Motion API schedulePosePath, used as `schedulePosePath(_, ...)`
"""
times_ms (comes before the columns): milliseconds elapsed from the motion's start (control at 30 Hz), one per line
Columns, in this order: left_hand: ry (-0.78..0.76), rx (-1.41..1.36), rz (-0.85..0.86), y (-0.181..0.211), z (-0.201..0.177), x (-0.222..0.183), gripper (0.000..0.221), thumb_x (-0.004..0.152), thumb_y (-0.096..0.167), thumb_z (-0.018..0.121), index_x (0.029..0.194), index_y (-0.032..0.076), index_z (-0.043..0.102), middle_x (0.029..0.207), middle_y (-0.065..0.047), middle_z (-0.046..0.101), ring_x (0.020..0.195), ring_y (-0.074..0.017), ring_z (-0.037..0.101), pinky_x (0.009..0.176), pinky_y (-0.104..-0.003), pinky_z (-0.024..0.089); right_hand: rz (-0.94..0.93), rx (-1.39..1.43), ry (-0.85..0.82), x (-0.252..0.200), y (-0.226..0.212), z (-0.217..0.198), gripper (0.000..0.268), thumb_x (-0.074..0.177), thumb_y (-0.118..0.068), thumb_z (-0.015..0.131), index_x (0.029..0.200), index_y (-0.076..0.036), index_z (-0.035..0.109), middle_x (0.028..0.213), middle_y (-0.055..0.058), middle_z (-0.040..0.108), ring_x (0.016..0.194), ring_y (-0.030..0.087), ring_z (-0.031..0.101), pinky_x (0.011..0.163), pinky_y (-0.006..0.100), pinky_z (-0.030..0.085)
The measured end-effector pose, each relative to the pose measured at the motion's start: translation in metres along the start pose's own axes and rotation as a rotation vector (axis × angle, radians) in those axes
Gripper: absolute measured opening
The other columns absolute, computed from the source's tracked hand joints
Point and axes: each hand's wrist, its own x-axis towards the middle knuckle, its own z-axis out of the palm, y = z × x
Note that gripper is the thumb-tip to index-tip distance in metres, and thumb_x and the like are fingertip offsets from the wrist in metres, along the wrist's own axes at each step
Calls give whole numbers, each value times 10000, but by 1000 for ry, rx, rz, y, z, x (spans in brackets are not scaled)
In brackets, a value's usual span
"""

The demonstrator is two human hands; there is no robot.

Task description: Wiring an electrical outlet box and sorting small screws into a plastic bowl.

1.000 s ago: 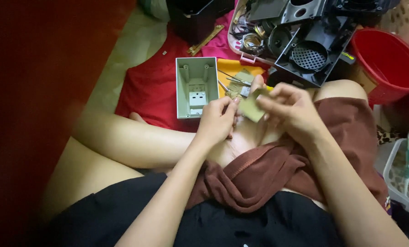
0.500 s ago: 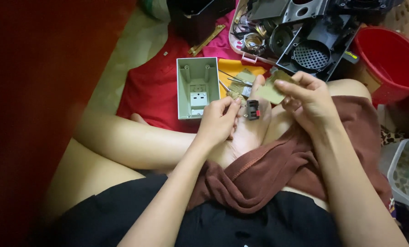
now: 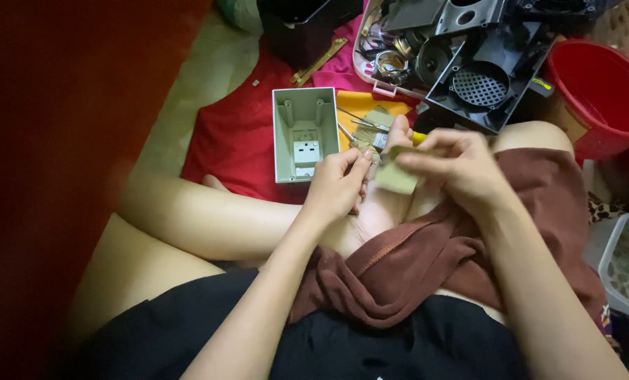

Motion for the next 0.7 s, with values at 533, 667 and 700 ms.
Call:
schedulePosePath(533,9,-5,0,1,1,1,342,880,166,459,572,42,538,404,-75,489,273,-147,497,264,-236,406,-20,249,124,45,29,-34,194,698,-34,772,727,-66,584,585,34,531,454,94,549,372,156,393)
schedulePosePath(667,-5,-1,0,0,1,1,339,879,166,457,575,37,536,411,-76,491,278,-144,497,265,-230,404,-40,116,25,26,18,-12,186,655,-10,757,681,-63,581,556,35,547,432,79,540,342,144,365)
schedulePosePath(700,4,-2,4,0,0,0,339,876,161,457,570,40,538,408,-72,489,275,-142,494,263,-226,399,-40,84,-2,23,17,-7,179,655,17,743,680,-44,577,544,43,553,421,77,537,329,139,348)
